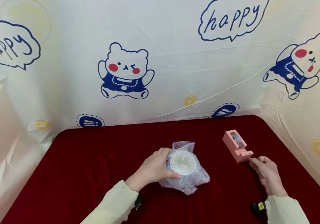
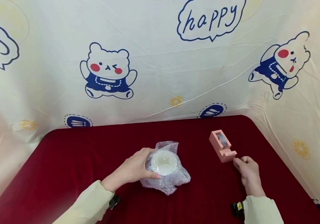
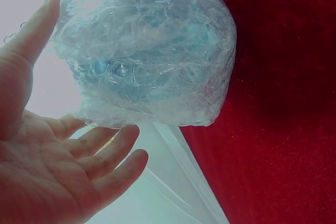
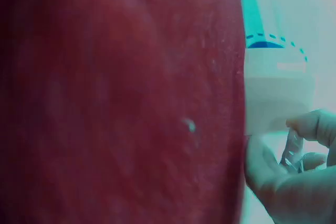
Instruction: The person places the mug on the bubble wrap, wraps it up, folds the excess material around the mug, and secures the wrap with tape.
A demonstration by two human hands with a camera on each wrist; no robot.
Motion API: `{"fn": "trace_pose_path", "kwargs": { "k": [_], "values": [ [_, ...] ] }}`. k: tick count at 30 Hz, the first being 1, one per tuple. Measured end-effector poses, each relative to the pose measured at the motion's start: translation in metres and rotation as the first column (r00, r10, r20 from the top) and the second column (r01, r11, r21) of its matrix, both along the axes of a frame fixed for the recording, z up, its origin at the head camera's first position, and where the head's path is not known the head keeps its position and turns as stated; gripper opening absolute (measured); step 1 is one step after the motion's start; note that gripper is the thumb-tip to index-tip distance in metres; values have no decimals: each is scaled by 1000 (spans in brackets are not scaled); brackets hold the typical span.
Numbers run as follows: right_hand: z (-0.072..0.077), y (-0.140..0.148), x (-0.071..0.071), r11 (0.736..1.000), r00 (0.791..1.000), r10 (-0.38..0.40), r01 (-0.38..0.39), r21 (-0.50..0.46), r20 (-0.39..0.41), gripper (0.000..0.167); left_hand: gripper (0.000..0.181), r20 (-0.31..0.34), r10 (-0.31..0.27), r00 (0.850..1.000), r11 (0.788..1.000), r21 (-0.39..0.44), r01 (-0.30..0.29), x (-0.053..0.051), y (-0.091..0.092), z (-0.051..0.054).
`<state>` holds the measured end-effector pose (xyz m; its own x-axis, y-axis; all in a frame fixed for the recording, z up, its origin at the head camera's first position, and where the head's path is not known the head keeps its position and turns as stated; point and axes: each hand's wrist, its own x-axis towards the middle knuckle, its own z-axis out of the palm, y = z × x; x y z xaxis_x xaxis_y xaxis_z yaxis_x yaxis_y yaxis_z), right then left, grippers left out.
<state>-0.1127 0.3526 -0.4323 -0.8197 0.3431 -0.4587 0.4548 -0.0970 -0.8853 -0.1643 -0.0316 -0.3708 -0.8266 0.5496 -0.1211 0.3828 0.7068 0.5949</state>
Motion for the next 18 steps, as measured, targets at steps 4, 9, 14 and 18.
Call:
{"fn": "trace_pose_path", "kwargs": {
  "k": [4,9,14,18],
  "values": [
    [-3,2,-4,999,999,12,-11,-38,30,37,92,-9,8,1000,1000,-7,-9,0,-2,1],
    [-1,-2,-5,991,991,-119,115,71,57,37,94,11,-6,1000,1000,9,6,-4,-2,-2],
    [8,-17,1,888,882,-451,459,28,-135,32,98,156,-62,986,994,96,48,-13,-3,-10],
    [22,-43,-4,808,720,-549,587,-49,-424,32,99,256,-76,964,988,150,38,-18,-4,-17]
  ]
}}
